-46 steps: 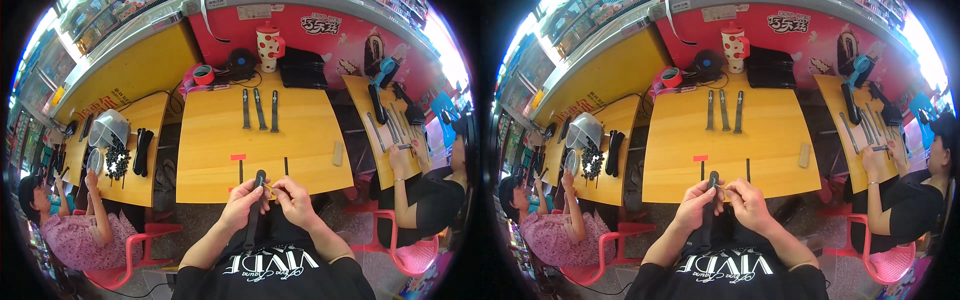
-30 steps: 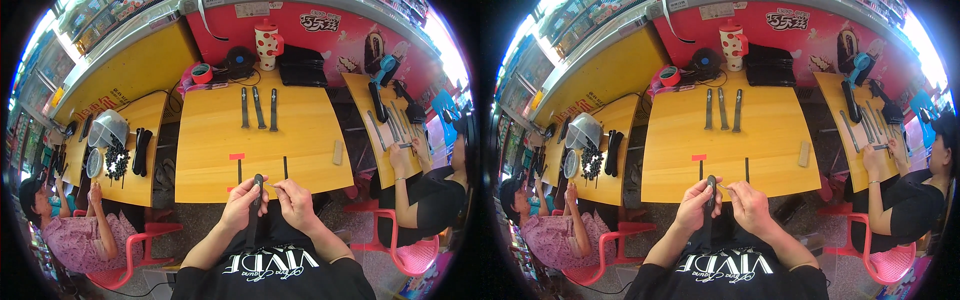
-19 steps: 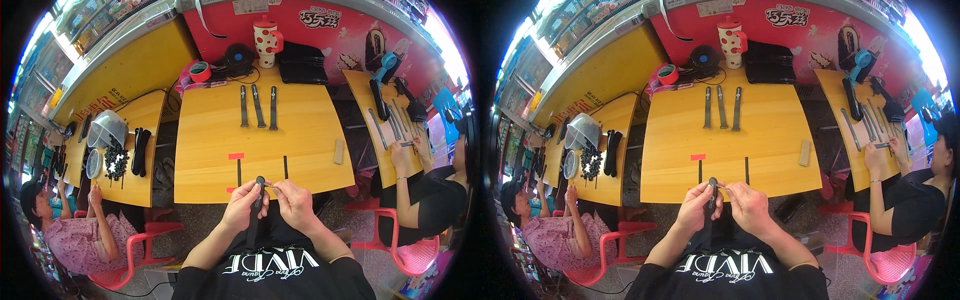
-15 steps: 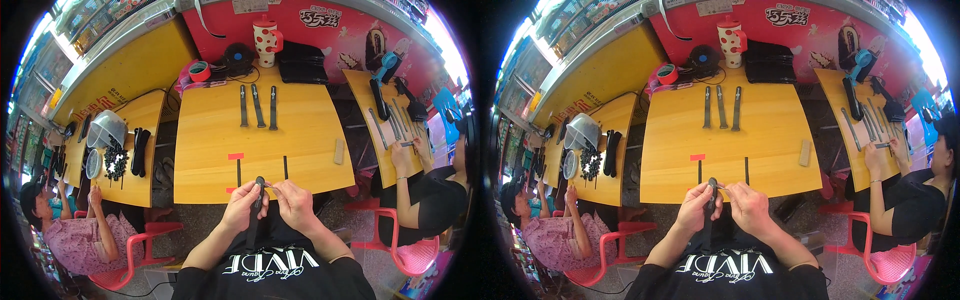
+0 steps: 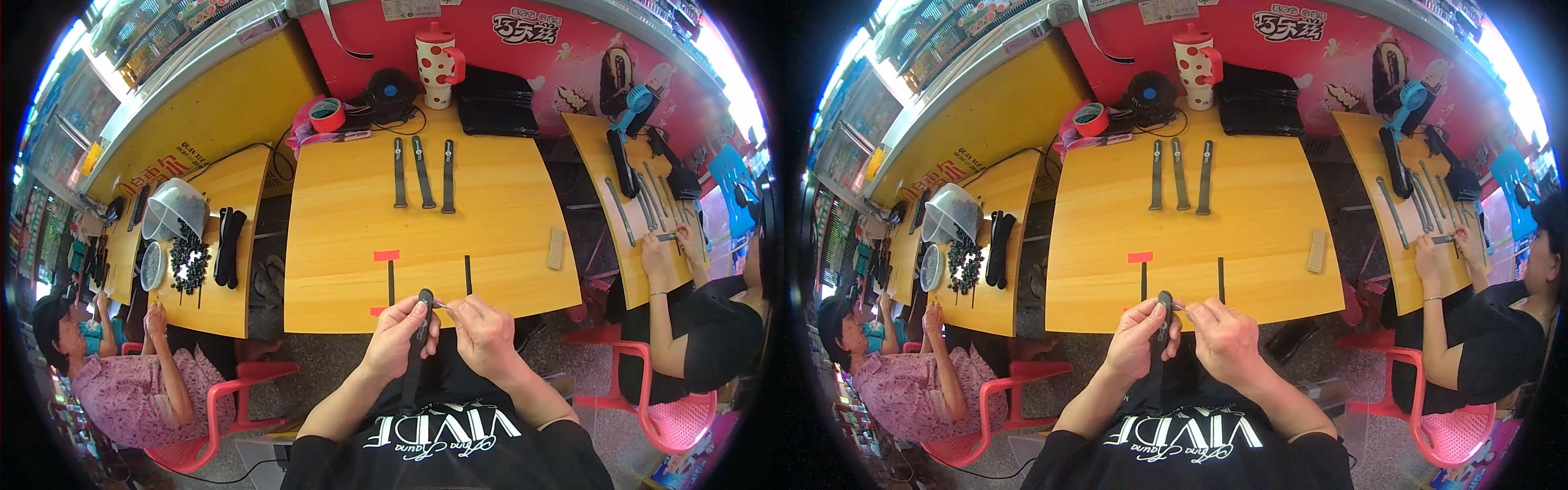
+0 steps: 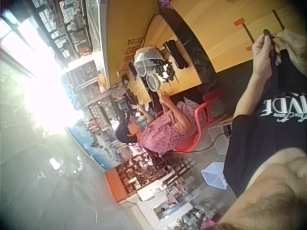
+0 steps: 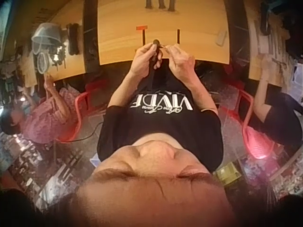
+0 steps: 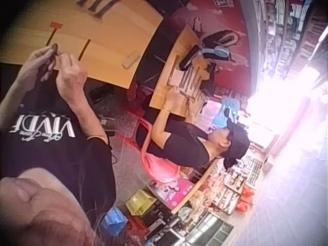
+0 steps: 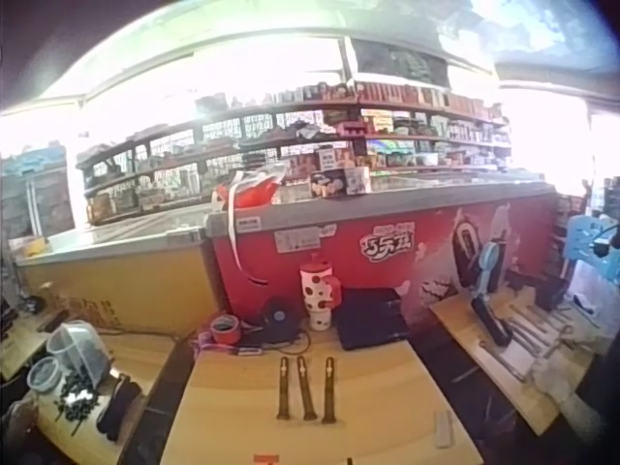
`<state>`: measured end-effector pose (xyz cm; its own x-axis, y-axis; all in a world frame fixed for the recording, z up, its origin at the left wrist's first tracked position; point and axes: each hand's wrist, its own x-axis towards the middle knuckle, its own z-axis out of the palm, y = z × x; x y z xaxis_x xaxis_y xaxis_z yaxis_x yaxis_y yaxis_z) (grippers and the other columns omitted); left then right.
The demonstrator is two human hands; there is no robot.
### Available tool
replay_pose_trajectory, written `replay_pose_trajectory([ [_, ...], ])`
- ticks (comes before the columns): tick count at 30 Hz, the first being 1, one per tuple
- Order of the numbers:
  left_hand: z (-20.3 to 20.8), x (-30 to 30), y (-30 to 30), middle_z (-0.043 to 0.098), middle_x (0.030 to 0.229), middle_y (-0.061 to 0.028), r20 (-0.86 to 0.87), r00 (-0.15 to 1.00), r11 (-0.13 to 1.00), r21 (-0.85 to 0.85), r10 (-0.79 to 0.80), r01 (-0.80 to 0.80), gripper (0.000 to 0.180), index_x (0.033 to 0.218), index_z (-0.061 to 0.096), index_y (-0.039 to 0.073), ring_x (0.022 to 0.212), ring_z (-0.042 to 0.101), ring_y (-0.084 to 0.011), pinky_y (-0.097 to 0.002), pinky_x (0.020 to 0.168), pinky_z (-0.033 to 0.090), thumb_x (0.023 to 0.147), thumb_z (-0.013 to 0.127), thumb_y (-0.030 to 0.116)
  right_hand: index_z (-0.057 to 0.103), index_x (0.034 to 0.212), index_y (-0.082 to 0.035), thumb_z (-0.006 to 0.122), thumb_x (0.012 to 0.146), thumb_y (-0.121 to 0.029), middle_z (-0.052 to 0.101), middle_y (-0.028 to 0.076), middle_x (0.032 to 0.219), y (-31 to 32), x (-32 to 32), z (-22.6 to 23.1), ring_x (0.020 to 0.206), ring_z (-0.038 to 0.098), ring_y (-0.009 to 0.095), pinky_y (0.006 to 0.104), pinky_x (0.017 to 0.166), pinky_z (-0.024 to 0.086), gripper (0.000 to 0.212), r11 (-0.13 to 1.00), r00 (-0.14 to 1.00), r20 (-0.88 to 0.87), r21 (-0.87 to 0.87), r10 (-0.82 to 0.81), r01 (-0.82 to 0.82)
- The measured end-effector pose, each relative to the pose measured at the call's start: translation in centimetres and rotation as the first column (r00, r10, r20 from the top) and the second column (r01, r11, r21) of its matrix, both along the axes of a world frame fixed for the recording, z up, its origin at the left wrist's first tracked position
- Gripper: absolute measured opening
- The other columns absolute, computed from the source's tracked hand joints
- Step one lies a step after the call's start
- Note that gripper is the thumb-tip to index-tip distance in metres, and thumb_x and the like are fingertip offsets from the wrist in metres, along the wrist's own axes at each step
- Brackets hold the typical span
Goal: Manually assembling plastic or rubber straps by inserting fasteners/buckles into pre-cut slots.
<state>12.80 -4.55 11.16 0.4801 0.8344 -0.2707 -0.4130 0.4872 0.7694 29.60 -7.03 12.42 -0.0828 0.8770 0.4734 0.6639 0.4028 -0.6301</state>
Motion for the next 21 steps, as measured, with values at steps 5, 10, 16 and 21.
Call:
replay_pose_trajectory([
  [5, -0.3, -0.2, 0.1, 0.058, 0.071, -0.0043, -0.069, 0.998, 0.999, 0.04, 0.009, -0.006, 0.026, 0.108, 0.06, 0.002, 0.053, 0.055, -0.0113, -0.0212, 0.046, 0.042, 0.102, 0.046, 0.022, 0.063, 0.095, -0.004, 0.064, 0.066, -0.003, 0.054, 0.007, 0.074, 0.2, 0.4, -0.1, 0.06, 0.059, 0.023, 0.0324, 0.049, 0.046, 0.029, 0.992, 0.968, 0.252, 0.119, 0.008, -0.039],
  [10, -0.5, -0.5, 0.0, 0.057, 0.069, -0.0012, -0.148, 0.989, 0.989, 0.145, -0.013, 0.035, 0.023, 0.105, 0.062, 0.003, 0.051, 0.05, -0.0058, -0.0186, 0.045, 0.036, 0.102, 0.047, 0.02, 0.063, 0.096, 0.002, 0.062, 0.06, 0.001, 0.053, 0.008, 0.071, -0.1, 0.3, 0.0, 0.057, 0.058, 0.023, 0.0327, 0.047, 0.043, 0.036, 0.982, 0.953, 0.301, 0.175, 0.014, -0.07],
  [16, -0.6, -0.3, -0.6, 0.054, 0.065, -0.0018, -0.213, 0.976, 0.965, 0.261, 0.049, 0.008, 0.022, 0.102, 0.062, 0.001, 0.05, 0.044, -0.0067, -0.0198, 0.043, 0.033, 0.101, 0.049, 0.018, 0.062, 0.097, 0.003, 0.062, 0.063, -0.005, 0.052, 0.007, 0.071, -0.4, 0.2, -0.2, 0.055, 0.056, 0.02, 0.0299, 0.045, 0.042, 0.035, 0.969, 0.93, 0.368, 0.23, -0.006, -0.085],
  [21, 0.0, 0.4, -1.2, 0.053, 0.066, 0.0, -0.292, 0.941, 0.907, 0.42, 0.169, -0.033, 0.019, 0.101, 0.061, 0.001, 0.053, 0.044, -0.0049, -0.0187, 0.046, 0.034, 0.1, 0.05, 0.016, 0.062, 0.096, 0.002, 0.063, 0.066, -0.004, 0.053, 0.008, 0.072, 0.0, 0.3, 0.2, 0.055, 0.056, 0.021, 0.0304, 0.046, 0.044, 0.03, 0.966, 0.951, 0.307, 0.238, 0.025, -0.102],
])
